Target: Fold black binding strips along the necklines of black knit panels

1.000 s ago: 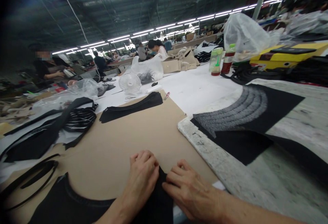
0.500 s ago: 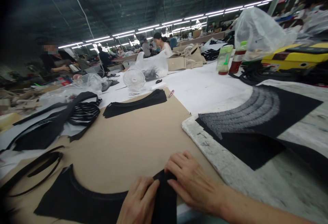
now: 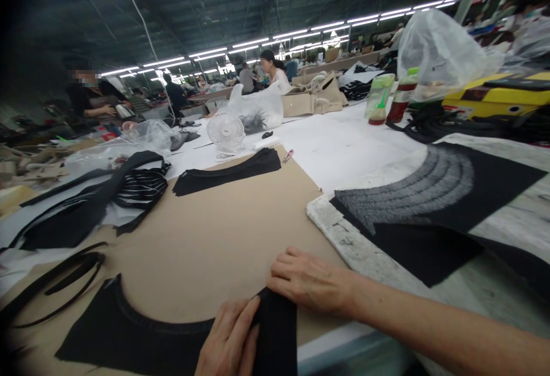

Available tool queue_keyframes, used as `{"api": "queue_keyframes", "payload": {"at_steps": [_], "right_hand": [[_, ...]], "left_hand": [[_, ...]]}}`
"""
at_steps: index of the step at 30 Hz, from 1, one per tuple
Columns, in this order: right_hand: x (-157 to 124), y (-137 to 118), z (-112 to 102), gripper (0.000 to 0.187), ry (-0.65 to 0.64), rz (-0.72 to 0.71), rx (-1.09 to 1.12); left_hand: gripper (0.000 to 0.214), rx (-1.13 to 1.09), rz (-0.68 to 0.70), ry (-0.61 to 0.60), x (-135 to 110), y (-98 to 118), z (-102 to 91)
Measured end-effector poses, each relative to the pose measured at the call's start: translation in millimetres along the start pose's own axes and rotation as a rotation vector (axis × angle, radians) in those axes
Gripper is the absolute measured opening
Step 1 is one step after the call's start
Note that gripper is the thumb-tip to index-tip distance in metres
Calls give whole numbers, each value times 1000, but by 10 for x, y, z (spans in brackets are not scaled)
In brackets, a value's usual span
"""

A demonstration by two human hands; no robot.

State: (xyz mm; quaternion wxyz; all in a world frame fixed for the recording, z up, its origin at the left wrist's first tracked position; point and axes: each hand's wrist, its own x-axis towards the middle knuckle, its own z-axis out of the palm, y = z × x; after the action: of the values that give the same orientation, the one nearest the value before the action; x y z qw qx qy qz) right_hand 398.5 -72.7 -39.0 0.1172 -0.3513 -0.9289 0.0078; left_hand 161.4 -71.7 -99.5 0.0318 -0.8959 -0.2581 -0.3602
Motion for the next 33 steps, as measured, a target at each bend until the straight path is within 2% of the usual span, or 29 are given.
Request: {"api": "queue_keyframes", "payload": {"at_steps": [2, 4, 10, 16, 24, 33], "right_hand": [[-1, 14, -1, 26, -2, -7, -15], [-1, 23, 4, 25, 1, -5, -5], [-10, 78, 52, 26, 45, -53, -59], [-66, 70, 19, 25, 56, -67, -80], [-89, 42, 45, 26, 112, -41, -94], [-100, 8, 50, 28, 151, -24, -98]], "left_hand": [[31, -51, -111, 32, 8, 30, 5], [32, -73, -169, 15, 19, 27, -3], [39, -39, 44, -173, 9, -118, -31], [39, 77, 117, -234, -6, -148, -6], [46, 178, 144, -284, 50, -102, -18], [52, 208, 97, -262, 133, -31, -13]]}}
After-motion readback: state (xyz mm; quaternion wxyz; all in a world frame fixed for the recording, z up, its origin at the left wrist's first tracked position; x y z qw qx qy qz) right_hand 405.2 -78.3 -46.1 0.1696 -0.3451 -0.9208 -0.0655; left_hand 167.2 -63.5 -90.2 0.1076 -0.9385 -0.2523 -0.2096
